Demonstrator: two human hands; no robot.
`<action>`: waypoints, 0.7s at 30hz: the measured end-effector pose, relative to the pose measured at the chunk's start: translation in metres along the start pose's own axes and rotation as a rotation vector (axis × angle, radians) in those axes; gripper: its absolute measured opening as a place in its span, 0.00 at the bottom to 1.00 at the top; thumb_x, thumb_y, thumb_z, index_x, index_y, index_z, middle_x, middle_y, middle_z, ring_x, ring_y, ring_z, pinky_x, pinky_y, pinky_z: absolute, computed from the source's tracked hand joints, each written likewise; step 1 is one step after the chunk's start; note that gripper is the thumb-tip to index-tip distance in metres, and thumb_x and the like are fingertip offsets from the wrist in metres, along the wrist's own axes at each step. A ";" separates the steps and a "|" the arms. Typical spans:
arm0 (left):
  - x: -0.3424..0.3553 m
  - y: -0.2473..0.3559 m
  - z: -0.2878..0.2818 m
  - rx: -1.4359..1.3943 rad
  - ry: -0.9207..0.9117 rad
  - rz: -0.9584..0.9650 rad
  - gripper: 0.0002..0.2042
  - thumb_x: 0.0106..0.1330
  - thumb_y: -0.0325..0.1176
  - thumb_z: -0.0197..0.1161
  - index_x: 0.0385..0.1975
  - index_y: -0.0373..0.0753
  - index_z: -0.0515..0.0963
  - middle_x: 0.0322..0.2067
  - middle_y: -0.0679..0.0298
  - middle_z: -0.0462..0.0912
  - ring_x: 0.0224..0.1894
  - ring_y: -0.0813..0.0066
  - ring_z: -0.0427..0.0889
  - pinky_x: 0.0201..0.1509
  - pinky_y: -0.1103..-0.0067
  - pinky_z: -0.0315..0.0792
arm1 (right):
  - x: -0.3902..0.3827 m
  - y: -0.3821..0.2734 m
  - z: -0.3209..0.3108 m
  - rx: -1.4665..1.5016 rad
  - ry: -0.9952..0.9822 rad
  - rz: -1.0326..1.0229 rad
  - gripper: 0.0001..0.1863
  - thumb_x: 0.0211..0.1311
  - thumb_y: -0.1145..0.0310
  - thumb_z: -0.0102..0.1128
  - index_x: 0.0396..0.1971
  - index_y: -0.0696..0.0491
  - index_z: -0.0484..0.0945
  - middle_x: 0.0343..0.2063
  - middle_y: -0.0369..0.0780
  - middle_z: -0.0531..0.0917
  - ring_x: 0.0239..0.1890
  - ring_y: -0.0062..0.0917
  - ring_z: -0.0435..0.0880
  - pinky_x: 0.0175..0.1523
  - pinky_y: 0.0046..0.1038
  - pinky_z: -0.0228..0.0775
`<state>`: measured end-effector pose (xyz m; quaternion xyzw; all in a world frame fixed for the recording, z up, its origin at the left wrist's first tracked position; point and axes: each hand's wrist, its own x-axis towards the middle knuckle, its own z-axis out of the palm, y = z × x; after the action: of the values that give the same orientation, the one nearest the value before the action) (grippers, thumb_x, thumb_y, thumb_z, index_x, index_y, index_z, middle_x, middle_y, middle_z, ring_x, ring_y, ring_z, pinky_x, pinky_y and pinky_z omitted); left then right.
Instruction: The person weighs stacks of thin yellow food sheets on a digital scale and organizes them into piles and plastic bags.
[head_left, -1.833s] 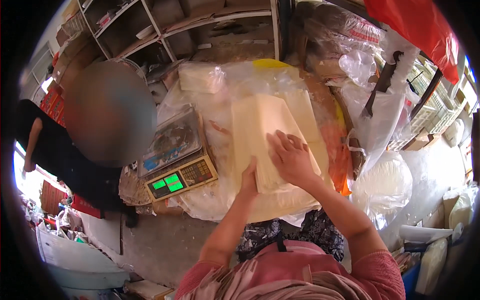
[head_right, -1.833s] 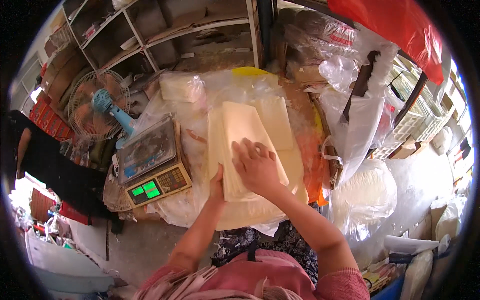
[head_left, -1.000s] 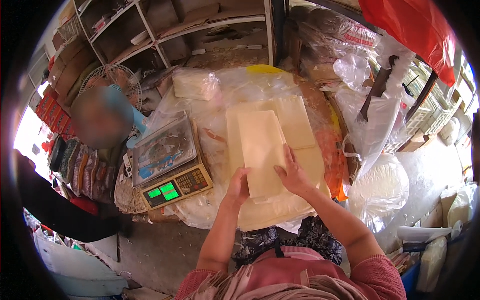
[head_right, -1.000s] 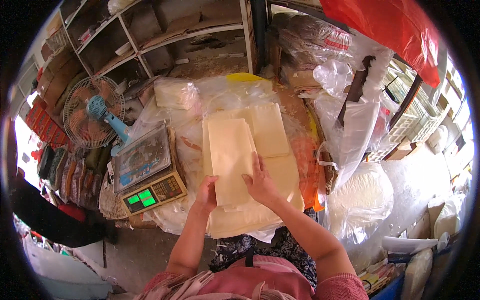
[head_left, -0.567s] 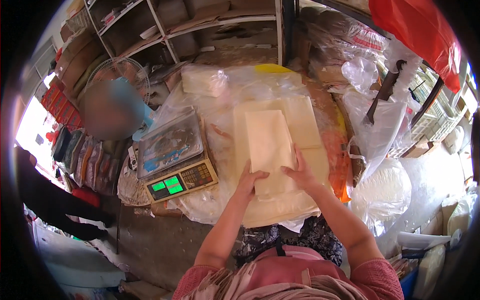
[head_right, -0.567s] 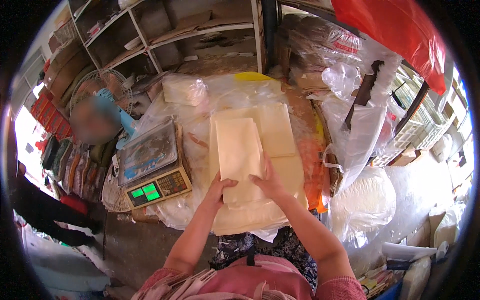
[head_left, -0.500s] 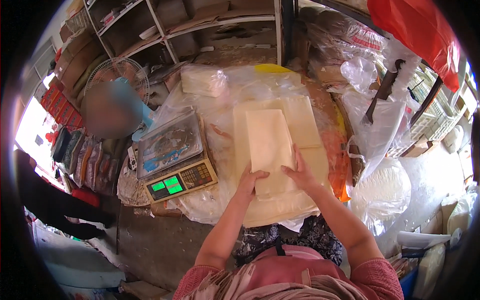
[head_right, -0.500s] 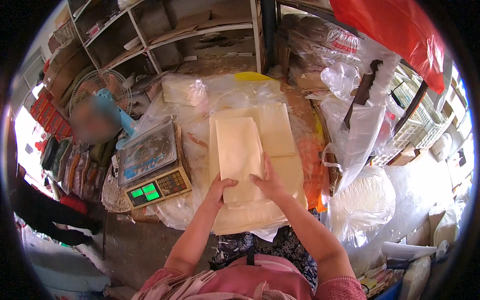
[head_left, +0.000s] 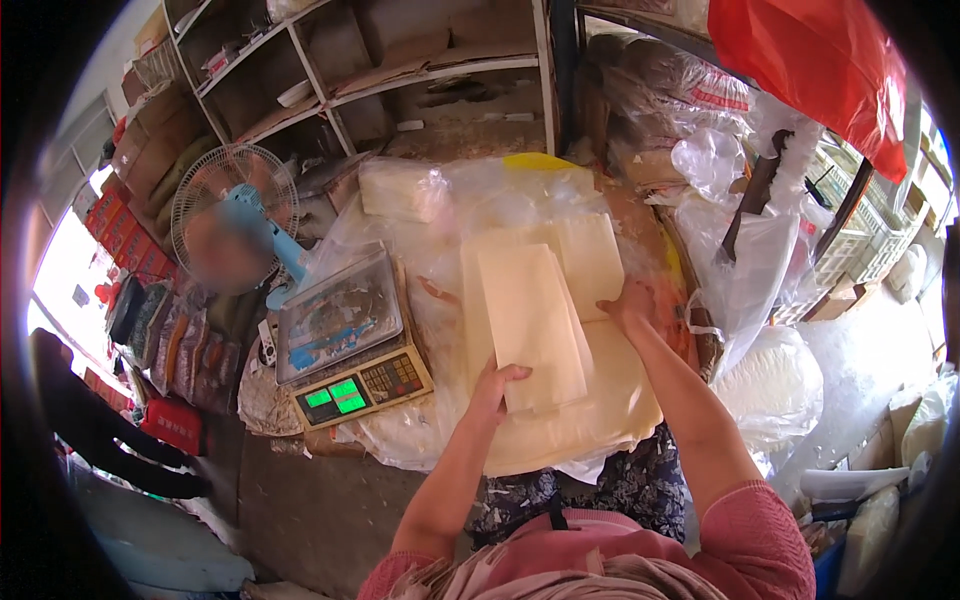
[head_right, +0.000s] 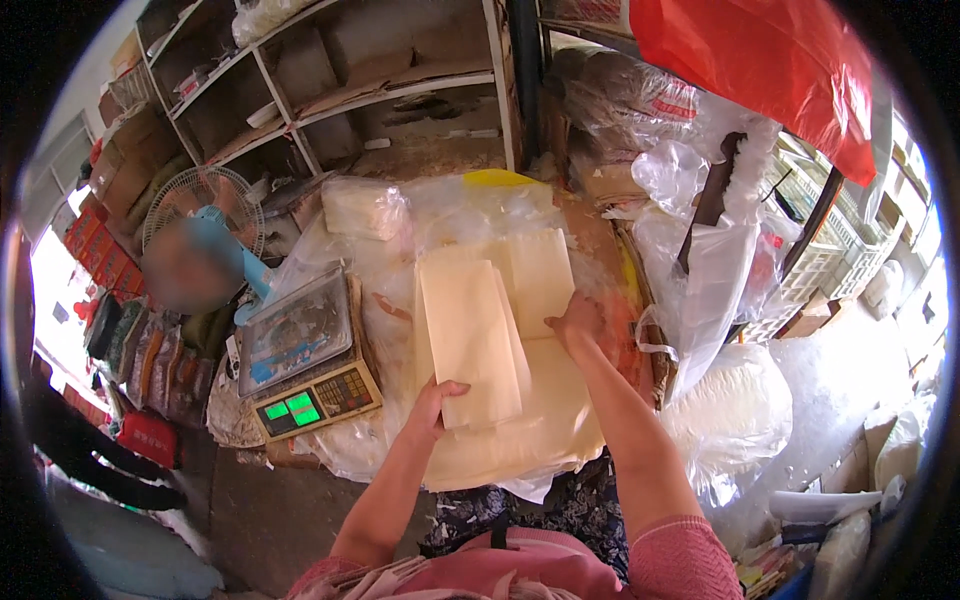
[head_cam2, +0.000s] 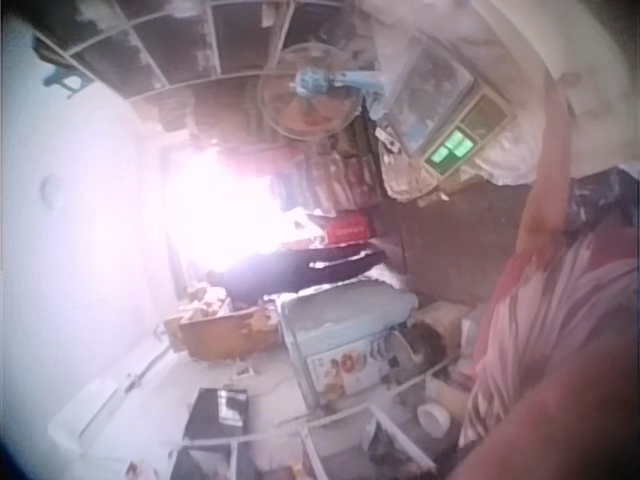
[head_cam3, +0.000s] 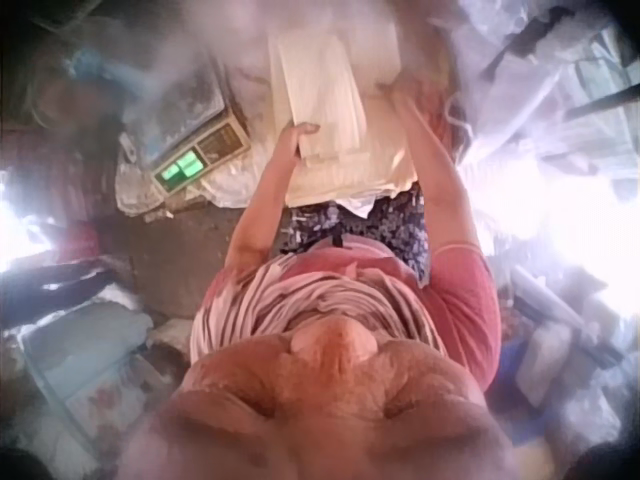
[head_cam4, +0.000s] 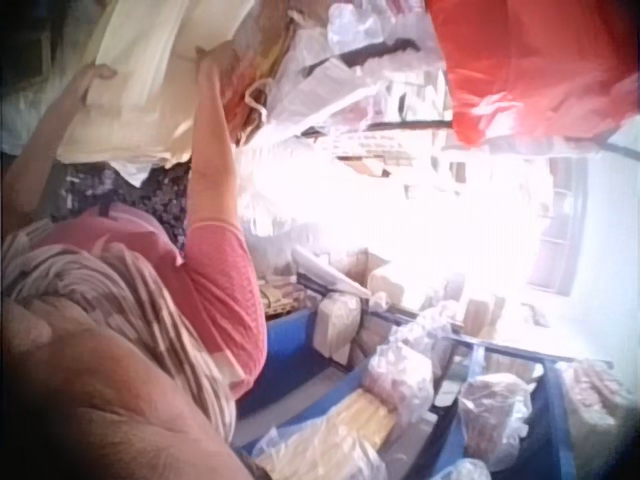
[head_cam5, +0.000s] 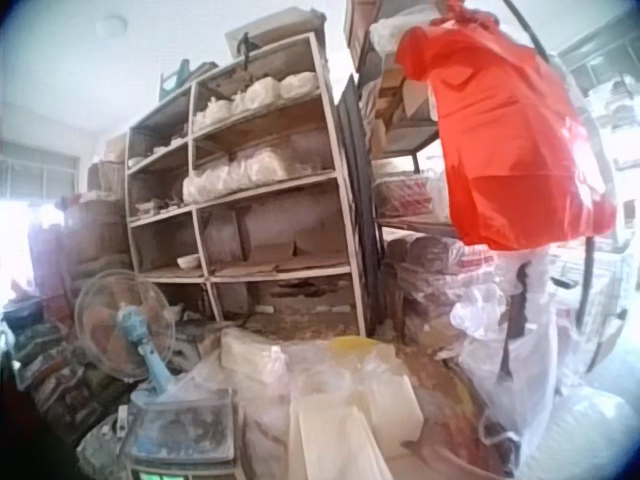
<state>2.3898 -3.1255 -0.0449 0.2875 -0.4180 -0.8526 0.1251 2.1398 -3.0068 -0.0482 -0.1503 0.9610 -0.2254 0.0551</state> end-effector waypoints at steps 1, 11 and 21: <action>0.001 0.002 0.001 0.005 0.000 0.003 0.32 0.49 0.23 0.58 0.58 0.35 0.59 0.47 0.54 0.73 0.48 0.61 0.75 0.50 0.65 0.73 | 0.002 -0.001 -0.001 -0.030 -0.012 -0.005 0.42 0.39 0.56 0.74 0.55 0.55 0.65 0.55 0.49 0.70 0.57 0.44 0.68 0.55 0.37 0.66; 0.006 -0.004 -0.004 -0.022 -0.060 0.026 0.29 0.50 0.24 0.58 0.55 0.32 0.61 0.43 0.54 0.74 0.45 0.61 0.77 0.49 0.65 0.75 | 0.037 0.059 0.021 0.966 -0.259 0.027 0.18 0.42 0.76 0.65 0.39 0.58 0.80 0.34 0.42 0.83 0.36 0.32 0.82 0.43 0.29 0.72; -0.001 0.004 0.002 -0.037 0.046 -0.004 0.28 0.49 0.19 0.56 0.55 0.35 0.65 0.39 0.57 0.76 0.42 0.65 0.78 0.46 0.67 0.76 | 0.033 0.074 -0.006 1.087 -0.265 -0.085 0.17 0.50 0.77 0.59 0.43 0.58 0.78 0.36 0.41 0.82 0.37 0.30 0.80 0.44 0.28 0.70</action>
<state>2.3892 -3.1264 -0.0407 0.3053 -0.3984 -0.8538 0.1382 2.0876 -2.9513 -0.0774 -0.1660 0.6846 -0.6695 0.2357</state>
